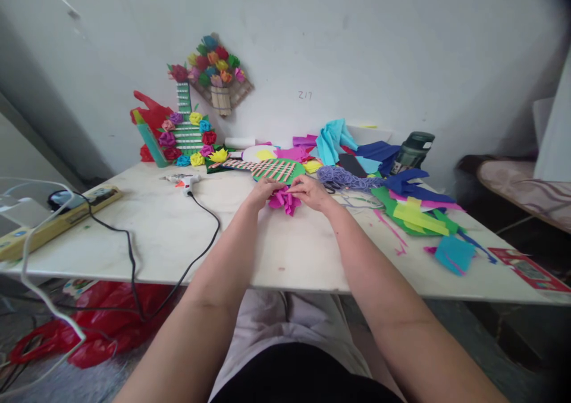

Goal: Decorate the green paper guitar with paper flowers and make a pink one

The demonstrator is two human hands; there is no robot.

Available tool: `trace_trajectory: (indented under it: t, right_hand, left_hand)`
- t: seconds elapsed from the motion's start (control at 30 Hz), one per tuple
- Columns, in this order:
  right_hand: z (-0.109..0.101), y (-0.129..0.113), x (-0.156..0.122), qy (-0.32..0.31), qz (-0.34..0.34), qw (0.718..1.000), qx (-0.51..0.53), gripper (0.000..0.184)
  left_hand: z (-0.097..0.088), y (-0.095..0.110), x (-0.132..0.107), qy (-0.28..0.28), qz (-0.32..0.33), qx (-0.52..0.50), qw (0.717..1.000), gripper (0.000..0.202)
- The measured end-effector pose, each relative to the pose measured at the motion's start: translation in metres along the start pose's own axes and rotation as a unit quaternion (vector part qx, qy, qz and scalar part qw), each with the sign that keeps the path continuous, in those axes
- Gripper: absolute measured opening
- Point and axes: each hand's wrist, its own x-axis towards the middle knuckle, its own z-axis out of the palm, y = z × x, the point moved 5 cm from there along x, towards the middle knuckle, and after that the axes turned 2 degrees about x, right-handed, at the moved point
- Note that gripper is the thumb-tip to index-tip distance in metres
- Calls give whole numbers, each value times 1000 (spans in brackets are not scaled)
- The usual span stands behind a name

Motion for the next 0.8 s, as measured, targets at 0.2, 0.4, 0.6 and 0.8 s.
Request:
trace_trajectory:
  t: [0.2,0.4,0.6,0.8]
  right_hand:
    - [2,2,0,-18,-4,1000,15,21]
    - [1,3,1,-5,15,1000,4,20]
    - [1,6,1,21,21,999,-14,20]
    - [2,10,0,33,27,999,-14,19]
  left_hand:
    - [0,4,-1,-10,15,29,999,22]
    - [1,7,-5,-10,31,1,999,25]
    - [-2,26,-8,13,166,-7,986,19]
    - [2,19,-6,7,139,117,983,25]
